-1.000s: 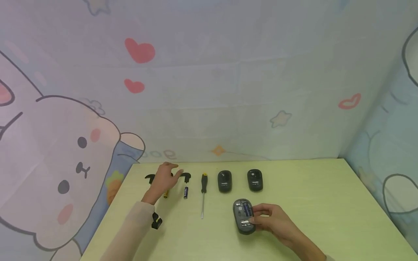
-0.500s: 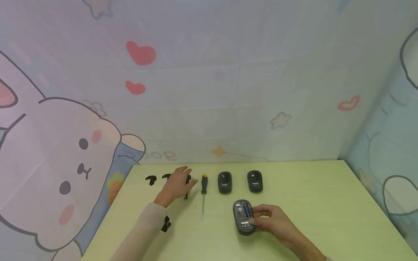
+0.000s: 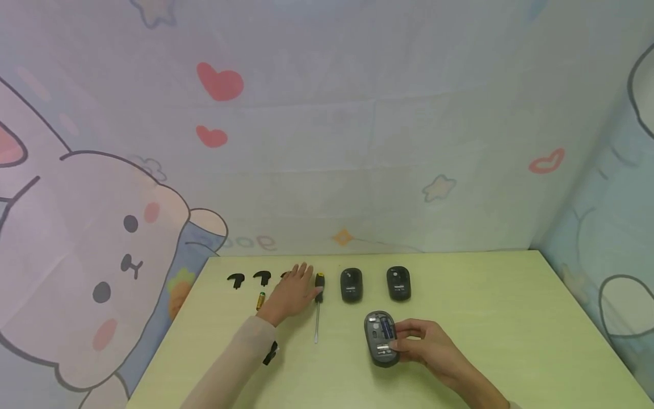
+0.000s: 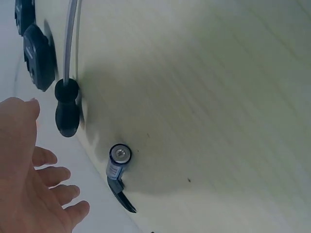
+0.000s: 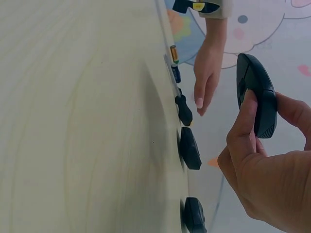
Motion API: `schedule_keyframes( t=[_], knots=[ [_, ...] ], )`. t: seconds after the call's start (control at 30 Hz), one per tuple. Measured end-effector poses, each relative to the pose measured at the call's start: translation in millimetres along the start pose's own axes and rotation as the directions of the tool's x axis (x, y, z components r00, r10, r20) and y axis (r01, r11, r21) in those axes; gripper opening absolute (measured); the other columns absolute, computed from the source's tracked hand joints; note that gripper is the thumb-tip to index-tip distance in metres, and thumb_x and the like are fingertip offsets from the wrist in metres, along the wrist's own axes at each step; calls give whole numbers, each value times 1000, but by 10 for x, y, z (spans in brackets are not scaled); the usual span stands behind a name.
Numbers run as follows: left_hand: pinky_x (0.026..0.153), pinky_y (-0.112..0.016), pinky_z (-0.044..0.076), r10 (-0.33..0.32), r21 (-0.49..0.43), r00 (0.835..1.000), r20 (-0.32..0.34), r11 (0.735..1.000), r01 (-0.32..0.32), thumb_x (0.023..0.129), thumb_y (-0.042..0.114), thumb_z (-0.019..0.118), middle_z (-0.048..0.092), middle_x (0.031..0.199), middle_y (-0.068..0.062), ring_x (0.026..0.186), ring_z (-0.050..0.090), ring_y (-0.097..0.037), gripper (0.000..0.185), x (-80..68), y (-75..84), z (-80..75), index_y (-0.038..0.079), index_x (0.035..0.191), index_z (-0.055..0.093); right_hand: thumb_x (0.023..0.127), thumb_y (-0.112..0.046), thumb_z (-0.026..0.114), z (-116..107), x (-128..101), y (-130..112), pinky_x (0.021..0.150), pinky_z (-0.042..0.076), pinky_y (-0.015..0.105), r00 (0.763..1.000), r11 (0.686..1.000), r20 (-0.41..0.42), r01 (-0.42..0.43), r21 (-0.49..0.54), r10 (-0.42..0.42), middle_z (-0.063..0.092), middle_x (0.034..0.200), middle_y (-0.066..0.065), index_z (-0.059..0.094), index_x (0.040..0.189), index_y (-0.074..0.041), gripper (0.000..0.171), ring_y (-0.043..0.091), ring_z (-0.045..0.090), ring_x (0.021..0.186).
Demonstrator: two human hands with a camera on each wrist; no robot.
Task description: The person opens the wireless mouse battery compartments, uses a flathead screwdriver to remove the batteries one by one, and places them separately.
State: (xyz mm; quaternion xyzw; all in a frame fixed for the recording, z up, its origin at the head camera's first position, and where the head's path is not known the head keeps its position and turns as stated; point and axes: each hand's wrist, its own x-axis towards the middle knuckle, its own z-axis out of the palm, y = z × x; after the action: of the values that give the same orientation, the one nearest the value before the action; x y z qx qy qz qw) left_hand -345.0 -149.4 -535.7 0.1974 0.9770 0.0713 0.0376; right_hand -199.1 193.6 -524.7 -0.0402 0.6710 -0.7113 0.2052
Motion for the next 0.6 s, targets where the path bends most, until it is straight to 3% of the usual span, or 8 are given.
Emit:
schedule_keyframes(
  t=[0.27, 0.6],
  knots=[
    [132, -58, 29, -3, 59, 1000, 8, 998, 3, 113, 52, 36, 26, 173, -22, 161, 27, -40, 73, 35, 24, 74, 2, 166, 26, 92, -10, 77, -16, 10, 3, 88, 67, 34, 1000, 1000, 23, -1, 14, 1, 67, 111, 12, 56, 134, 16, 53, 19, 75, 96],
    [134, -54, 26, -9, 5, 1000, 23, 1000, 9, 114, 51, 35, 29, 172, -21, 162, 27, -38, 71, 52, -9, 126, 1, 164, 31, 91, -9, 77, 10, 30, -10, 88, 67, 34, 1000, 1000, 9, -4, 21, 4, 68, 108, 10, 58, 131, 16, 51, 19, 74, 95]
  ],
)
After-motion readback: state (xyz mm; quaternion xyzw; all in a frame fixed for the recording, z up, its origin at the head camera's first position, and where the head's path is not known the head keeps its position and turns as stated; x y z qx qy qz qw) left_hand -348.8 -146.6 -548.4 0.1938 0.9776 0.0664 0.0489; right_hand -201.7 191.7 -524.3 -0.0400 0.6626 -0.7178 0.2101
